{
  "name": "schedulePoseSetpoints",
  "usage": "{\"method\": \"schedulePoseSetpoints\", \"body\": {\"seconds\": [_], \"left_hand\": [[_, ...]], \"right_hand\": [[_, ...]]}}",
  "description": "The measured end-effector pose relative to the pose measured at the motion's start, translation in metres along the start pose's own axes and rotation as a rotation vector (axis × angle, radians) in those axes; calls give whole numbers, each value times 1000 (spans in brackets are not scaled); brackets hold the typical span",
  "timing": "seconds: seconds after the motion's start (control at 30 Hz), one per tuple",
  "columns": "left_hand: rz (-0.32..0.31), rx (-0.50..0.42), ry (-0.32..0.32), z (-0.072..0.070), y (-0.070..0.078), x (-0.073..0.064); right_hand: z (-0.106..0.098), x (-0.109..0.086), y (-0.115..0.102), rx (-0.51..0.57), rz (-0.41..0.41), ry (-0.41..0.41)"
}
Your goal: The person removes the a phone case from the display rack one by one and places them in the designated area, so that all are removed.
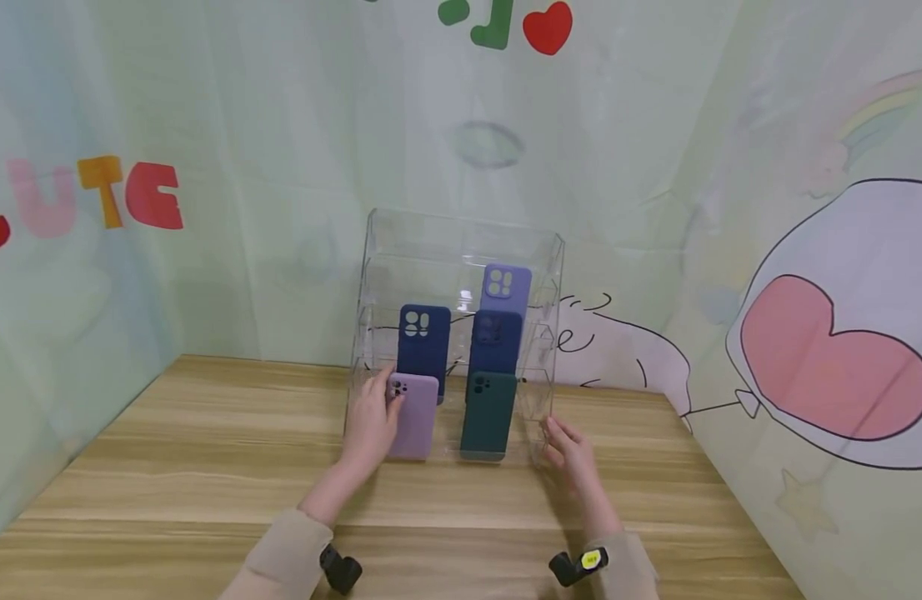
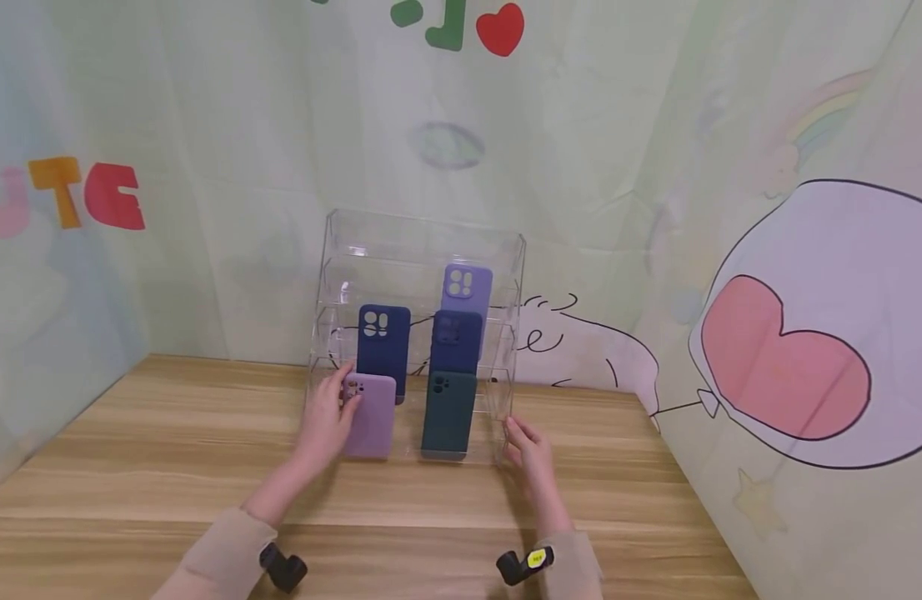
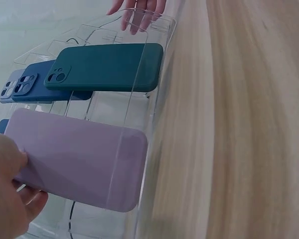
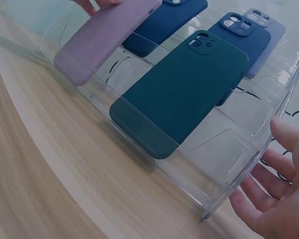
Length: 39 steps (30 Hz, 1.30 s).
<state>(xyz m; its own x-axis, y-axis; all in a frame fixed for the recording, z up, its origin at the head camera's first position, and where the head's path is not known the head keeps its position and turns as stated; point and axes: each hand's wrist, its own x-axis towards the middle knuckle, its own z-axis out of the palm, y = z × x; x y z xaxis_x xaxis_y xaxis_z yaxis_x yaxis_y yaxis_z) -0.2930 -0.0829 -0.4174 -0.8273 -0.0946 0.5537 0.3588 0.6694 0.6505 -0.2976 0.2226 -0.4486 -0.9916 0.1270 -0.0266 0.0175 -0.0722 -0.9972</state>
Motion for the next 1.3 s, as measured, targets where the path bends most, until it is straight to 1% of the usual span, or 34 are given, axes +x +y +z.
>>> {"method": "schedulePoseSetpoints", "body": {"seconds": [0.1,0.27,0.53,0.7,0.77,0.93,1.0,1.07,1.13,1.23,1.3], "left_hand": [[-43,-28,-36,1,-2,0],[-88,-104,-58,3,-9,1],[-84,-144,-103,1,-17,2],[-92,-169,-104,0,-17,1],[-90,-183,-89,1,-16,1],[-70,-251,-5,0,-5,0],[-70,-281,12,1,3,0],[-83,-330,-2,3,12,-1],[-104,-378,-29,7,19,-2],[-147,-499,-96,16,30,-7],[-166,-557,-141,24,36,-13]], "right_hand": [[0,0,1,6,-4,1],[-1,0,1,19,-7,4],[-2,-2,1,72,-7,3],[-2,-3,1,61,-1,4],[-2,-3,1,52,1,8],[-1,-1,4,26,-2,19],[-1,0,5,19,-4,19],[-2,0,6,17,-1,19],[-2,0,6,18,5,21],[-2,1,6,14,14,18],[-3,1,5,7,14,10]]}}
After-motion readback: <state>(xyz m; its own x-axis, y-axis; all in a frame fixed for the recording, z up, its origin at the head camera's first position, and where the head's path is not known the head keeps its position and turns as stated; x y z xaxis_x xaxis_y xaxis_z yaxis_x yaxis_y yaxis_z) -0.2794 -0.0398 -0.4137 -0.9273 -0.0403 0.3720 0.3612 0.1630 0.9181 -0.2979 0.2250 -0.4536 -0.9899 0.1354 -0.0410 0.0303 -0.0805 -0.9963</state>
